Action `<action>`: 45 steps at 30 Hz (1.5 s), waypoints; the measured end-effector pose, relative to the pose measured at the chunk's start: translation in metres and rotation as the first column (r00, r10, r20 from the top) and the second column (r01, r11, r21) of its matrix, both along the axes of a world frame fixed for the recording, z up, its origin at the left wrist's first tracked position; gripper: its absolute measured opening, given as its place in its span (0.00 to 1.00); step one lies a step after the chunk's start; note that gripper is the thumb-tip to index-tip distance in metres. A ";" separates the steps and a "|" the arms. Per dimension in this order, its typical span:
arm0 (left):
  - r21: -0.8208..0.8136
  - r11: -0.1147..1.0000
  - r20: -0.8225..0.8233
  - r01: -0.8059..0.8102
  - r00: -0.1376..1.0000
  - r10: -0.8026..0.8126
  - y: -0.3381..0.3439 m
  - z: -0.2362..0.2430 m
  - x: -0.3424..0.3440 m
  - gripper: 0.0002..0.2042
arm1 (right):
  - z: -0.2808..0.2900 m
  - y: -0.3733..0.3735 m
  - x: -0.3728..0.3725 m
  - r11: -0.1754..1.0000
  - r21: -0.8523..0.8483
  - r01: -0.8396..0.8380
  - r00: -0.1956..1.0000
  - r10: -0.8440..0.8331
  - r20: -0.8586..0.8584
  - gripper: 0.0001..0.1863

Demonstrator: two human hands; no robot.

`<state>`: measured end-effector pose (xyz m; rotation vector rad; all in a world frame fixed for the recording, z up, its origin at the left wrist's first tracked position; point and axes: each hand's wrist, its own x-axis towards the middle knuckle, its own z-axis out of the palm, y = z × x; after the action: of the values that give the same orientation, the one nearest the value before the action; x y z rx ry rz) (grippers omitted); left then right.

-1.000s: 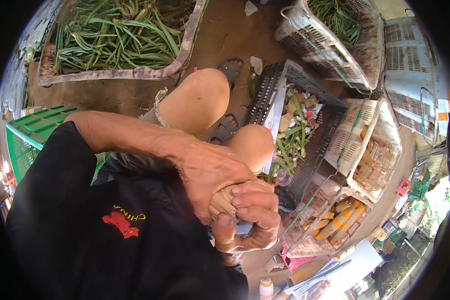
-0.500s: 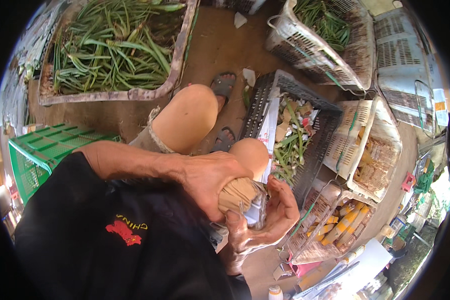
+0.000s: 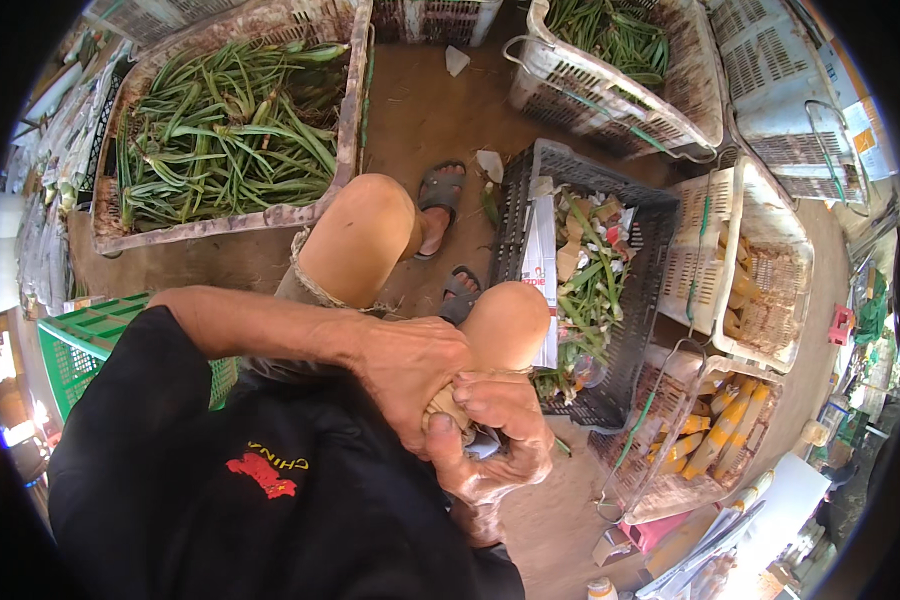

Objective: The person sits on the floor and wraps a long cylindrical bamboo object with yellow packing tape. They fold the ends of the bamboo, apply tape around the middle, and then tape both ends to secure the bundle.

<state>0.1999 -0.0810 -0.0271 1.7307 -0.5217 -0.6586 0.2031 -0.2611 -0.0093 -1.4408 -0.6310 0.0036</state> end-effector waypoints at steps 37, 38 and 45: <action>-0.082 0.995 -0.052 -0.049 0.998 0.045 -0.021 -0.003 0.012 0.26 | -0.004 -0.019 0.009 0.879 -0.365 0.306 0.905 -0.150 0.398 0.16; -0.027 0.998 -0.008 -0.051 0.999 0.050 -0.025 -0.003 0.012 0.27 | -0.005 -0.020 0.009 0.890 -0.354 0.288 0.915 -0.147 0.375 0.13; -0.082 0.992 -0.090 0.091 0.991 -0.099 -0.026 0.002 0.022 0.25 | -0.003 -0.017 0.013 0.914 -0.277 0.296 0.891 -0.160 0.426 0.06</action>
<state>0.2218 -0.1070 -0.0247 1.6009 -0.5592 -0.7740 0.2161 -0.2782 -0.0119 -1.8666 -0.8107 -0.3968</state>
